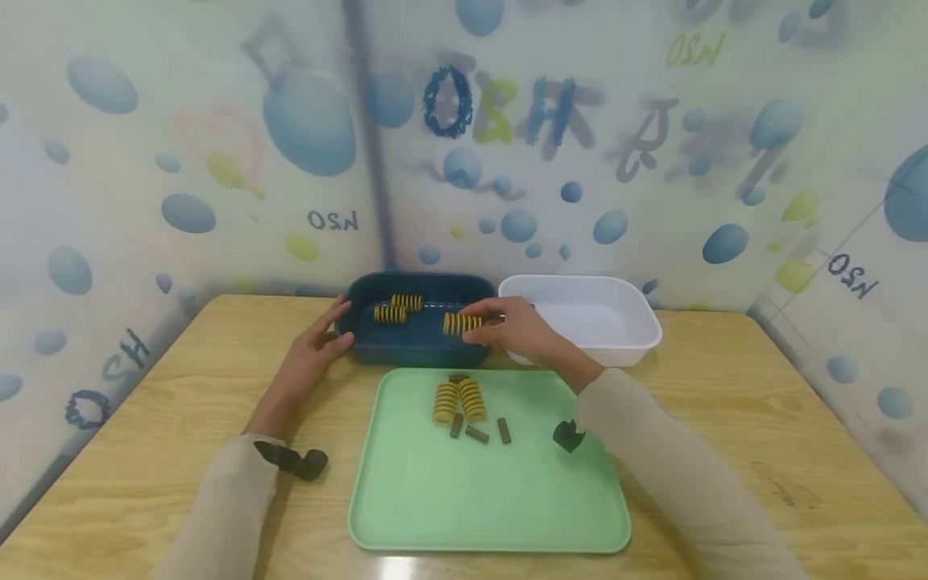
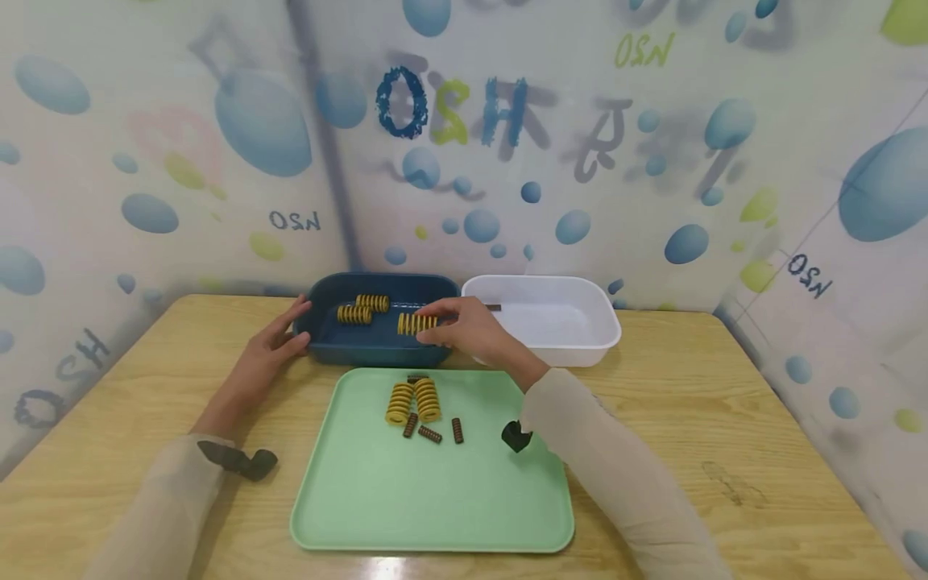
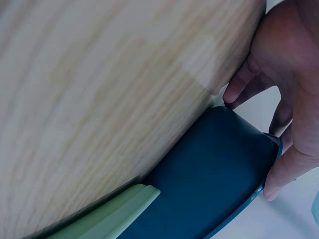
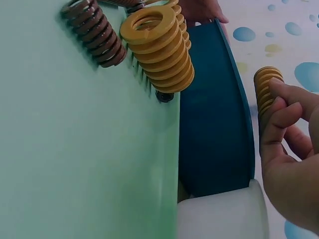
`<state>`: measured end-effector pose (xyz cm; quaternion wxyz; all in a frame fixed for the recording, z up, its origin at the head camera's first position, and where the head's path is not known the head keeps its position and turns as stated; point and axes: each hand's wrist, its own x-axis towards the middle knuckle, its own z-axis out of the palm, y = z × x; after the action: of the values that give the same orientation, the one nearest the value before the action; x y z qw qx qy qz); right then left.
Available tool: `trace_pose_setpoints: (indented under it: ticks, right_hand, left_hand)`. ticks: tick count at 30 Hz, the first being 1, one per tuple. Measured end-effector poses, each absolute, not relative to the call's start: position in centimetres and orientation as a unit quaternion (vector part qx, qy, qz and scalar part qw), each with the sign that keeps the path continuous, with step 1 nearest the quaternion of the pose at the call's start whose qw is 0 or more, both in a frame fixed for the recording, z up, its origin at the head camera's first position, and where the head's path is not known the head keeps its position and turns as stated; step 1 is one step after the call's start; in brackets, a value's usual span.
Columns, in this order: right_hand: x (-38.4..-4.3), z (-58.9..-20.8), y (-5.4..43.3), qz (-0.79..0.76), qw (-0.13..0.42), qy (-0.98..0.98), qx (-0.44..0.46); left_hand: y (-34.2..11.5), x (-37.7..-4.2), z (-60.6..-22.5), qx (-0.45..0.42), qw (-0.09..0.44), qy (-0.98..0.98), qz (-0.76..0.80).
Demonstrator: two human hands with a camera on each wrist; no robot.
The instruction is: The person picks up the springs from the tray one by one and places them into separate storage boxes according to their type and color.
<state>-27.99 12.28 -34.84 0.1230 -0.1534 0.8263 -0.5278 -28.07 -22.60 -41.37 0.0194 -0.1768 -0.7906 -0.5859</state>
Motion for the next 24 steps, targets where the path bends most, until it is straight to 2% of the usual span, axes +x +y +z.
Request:
trace_pose_setpoints:
  ticks: [24]
  right_hand:
    - [-31.1, -34.4, 8.7, -0.496, 0.124, 0.848, -0.142]
  left_hand:
    - [-22.5, -28.1, -41.5, -0.179, 0.018, -0.783, -0.595]
